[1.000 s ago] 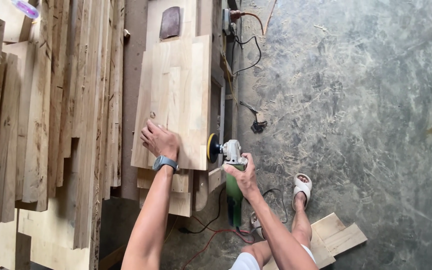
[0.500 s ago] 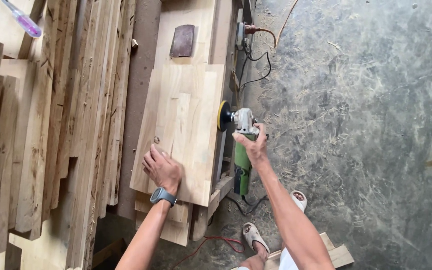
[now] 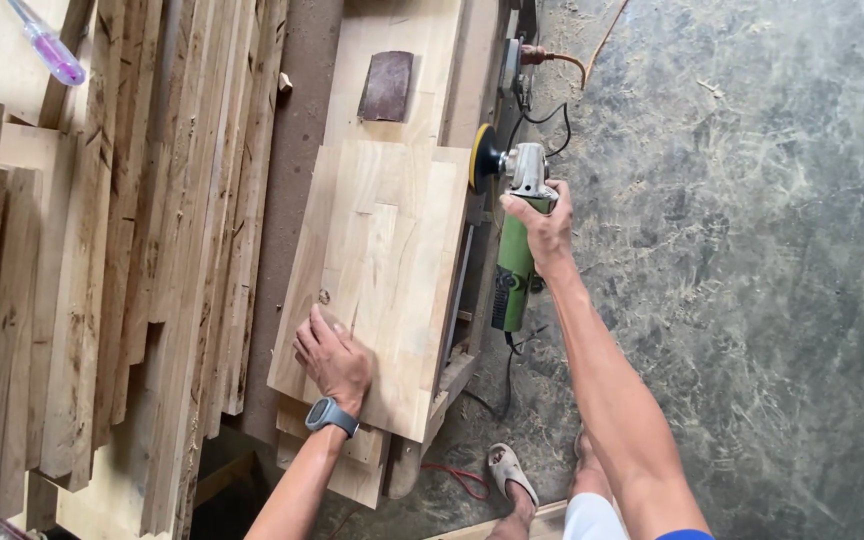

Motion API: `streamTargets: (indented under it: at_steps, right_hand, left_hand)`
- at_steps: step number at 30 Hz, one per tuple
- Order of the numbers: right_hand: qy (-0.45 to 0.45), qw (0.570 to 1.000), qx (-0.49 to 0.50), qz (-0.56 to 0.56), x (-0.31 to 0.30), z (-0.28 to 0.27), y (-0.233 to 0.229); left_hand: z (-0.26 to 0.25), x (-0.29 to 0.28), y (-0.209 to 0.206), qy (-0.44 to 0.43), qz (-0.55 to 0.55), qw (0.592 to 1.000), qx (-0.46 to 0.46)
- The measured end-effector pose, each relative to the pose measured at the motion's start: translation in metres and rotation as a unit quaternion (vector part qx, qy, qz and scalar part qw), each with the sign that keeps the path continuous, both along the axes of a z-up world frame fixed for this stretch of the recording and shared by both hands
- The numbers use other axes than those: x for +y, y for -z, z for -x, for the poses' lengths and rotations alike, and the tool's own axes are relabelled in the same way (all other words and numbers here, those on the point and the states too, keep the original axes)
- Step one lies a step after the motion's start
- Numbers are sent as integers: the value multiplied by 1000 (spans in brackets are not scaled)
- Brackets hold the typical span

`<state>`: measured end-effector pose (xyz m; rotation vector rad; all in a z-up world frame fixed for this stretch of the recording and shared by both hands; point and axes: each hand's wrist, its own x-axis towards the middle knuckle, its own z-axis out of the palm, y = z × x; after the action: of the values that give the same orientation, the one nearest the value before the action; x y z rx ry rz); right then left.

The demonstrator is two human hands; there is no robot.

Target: The person uses a green electric sander to smooth the surface of a wooden plank on a workbench. They then switch to manual sanding with a sanding block, flipping the plank to work on different sides and edges before returning to the electric sander.

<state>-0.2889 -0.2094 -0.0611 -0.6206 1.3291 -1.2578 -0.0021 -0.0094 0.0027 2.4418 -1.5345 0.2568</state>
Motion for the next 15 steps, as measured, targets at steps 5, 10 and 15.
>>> streamTargets:
  at_steps: [5, 10, 15]
  right_hand:
    - [-6, 999, -23, -23, 21, -1, 7]
    - [-23, 998, -46, -33, 62, 1, 9]
    - [-35, 993, -112, -27, 114, -5, 33]
  left_hand:
    - [1, 0, -3, 4, 0, 1000, 3]
    - [0, 1, -2, 13, 11, 1000, -1]
    - [9, 3, -12, 25, 15, 1000, 5]
